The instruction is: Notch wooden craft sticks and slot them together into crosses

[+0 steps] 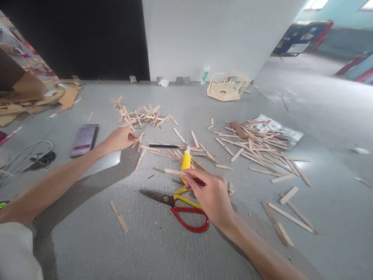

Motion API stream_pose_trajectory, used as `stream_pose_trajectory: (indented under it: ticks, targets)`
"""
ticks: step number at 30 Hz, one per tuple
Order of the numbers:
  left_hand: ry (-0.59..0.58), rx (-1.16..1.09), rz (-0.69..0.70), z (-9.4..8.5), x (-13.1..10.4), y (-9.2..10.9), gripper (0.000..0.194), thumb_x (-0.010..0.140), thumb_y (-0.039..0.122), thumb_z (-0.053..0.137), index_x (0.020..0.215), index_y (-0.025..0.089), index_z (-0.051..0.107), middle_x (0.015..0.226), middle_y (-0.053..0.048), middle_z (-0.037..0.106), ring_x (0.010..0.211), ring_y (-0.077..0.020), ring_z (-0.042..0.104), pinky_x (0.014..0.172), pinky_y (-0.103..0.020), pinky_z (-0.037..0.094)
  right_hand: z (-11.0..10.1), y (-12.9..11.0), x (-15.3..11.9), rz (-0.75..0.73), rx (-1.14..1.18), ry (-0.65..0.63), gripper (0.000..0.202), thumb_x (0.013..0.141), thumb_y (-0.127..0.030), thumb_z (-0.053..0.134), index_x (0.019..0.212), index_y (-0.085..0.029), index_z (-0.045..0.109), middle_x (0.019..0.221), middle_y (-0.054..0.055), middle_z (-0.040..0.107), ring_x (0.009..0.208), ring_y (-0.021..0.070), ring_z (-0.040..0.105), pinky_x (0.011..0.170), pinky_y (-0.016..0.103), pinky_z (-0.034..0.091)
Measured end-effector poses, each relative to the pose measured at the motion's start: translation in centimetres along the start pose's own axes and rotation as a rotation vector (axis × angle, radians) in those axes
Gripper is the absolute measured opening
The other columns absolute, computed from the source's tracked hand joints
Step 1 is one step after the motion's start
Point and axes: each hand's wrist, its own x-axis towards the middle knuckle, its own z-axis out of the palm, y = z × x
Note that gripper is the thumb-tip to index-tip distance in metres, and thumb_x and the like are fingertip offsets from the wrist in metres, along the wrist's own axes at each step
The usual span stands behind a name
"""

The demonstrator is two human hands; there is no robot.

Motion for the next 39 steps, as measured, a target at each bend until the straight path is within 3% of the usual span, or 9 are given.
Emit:
stream_pose_trajectory:
  ticks: [5, 9, 14, 17, 20, 24, 28, 34, 39]
  targets:
    - [0.032, 0.065, -0.034, 0.8, 0.2, -0.1, 0.017, 0.085, 0.029, 0.068, 0.074, 0.018, 0.073, 0.071, -0.006, 0.072, 0.074, -0.0212, 0.067, 0.073, -0.032, 0.049, -0.4, 0.4, 0.5, 0.021, -0.039, -0.020, 0.030, 0.094, -0.045, 0.067, 0.091, -0.021, 0.083, 0.067, 0.003, 0.076, 0.059, 0.0206, 0.074, 0.062, 0.032, 0.062]
    - [0.048, 0.062, -0.016, 1.0, -0.1, 0.5, 0.018, 0.090, 0.024, 0.062, 0.081, 0.016, 0.075, 0.080, -0.009, 0.074, 0.079, -0.0229, 0.067, 0.075, -0.033, 0.050, -2.1, 0.8, 1.5, 0.032, -0.086, 0.089, 0.031, 0.091, -0.050, 0.070, 0.095, -0.022, 0.083, 0.068, 0.004, 0.078, 0.058, 0.0217, 0.075, 0.065, 0.034, 0.062]
    - [0.055, 0.012, 0.096, 2.4, -0.7, 2.2, 0.028, 0.100, 0.027, 0.051, 0.102, 0.015, 0.076, 0.089, -0.011, 0.071, 0.093, -0.0256, 0.065, 0.083, -0.036, 0.050, -4.2, 1.3, 2.6, 0.094, -0.127, 0.215, 0.034, 0.087, -0.051, 0.073, 0.096, -0.020, 0.082, 0.065, 0.005, 0.077, 0.057, 0.0231, 0.075, 0.060, 0.034, 0.060]
    - [0.019, -0.023, 0.166, 3.3, -1.0, 3.1, 0.029, 0.100, 0.029, 0.053, 0.104, 0.016, 0.078, 0.093, -0.011, 0.069, 0.088, -0.0246, 0.064, 0.078, -0.035, 0.049, -3.8, 1.7, 2.5, 0.077, -0.101, 0.188, 0.031, 0.088, -0.048, 0.074, 0.097, -0.019, 0.081, 0.068, 0.005, 0.078, 0.057, 0.0231, 0.075, 0.059, 0.034, 0.062]
    - [-0.030, -0.053, 0.215, 3.6, -1.4, 3.8, 0.024, 0.098, 0.026, 0.056, 0.100, 0.018, 0.079, 0.094, -0.010, 0.070, 0.083, -0.0222, 0.064, 0.074, -0.032, 0.049, -2.2, 2.1, 2.0, -0.112, -0.131, 0.128, 0.022, 0.092, -0.041, 0.073, 0.097, -0.021, 0.081, 0.087, 0.006, 0.083, 0.069, 0.0243, 0.079, 0.068, 0.036, 0.065]
    - [-0.055, -0.078, 0.225, 2.9, -1.8, 4.2, 0.029, 0.098, 0.018, 0.051, 0.105, 0.019, 0.078, 0.098, -0.009, 0.074, 0.078, -0.0192, 0.066, 0.071, -0.030, 0.048, 0.0, 2.2, 1.5, -0.515, -0.235, 0.019, 0.013, 0.099, -0.027, 0.067, 0.097, -0.024, 0.080, 0.096, 0.003, 0.084, 0.091, 0.0251, 0.081, 0.098, 0.044, 0.061]
    - [-0.017, -0.082, 0.181, 0.9, -1.4, 3.4, 0.031, 0.099, 0.018, 0.049, 0.115, 0.019, 0.075, 0.098, -0.009, 0.075, 0.078, -0.0189, 0.067, 0.072, -0.030, 0.049, 0.5, 2.1, 1.7, -0.686, -0.335, -0.116, 0.017, 0.102, -0.019, 0.061, 0.103, -0.025, 0.077, 0.096, 0.000, 0.084, 0.086, 0.0207, 0.081, 0.112, 0.047, 0.053]
    - [0.004, -0.073, 0.120, -1.5, -0.4, 1.7, 0.026, 0.095, 0.017, 0.053, 0.108, 0.016, 0.076, 0.099, -0.011, 0.077, 0.085, -0.0205, 0.070, 0.075, -0.031, 0.050, -0.6, 3.8, 2.4, -0.619, -0.460, 0.032, 0.019, 0.102, -0.024, 0.062, 0.107, -0.025, 0.080, 0.100, 0.004, 0.084, 0.106, 0.0302, 0.077, 0.100, 0.050, 0.060]
    - [-0.156, -0.068, 0.123, -0.9, -0.6, 1.6, 0.017, 0.088, 0.031, 0.069, 0.084, 0.018, 0.079, 0.084, -0.008, 0.078, 0.074, -0.0195, 0.070, 0.068, -0.030, 0.049, -2.1, 4.9, 3.4, -0.364, -0.476, 0.091, 0.023, 0.100, -0.036, 0.062, 0.102, -0.026, 0.083, 0.100, 0.007, 0.084, 0.104, 0.0343, 0.078, 0.091, 0.050, 0.063]
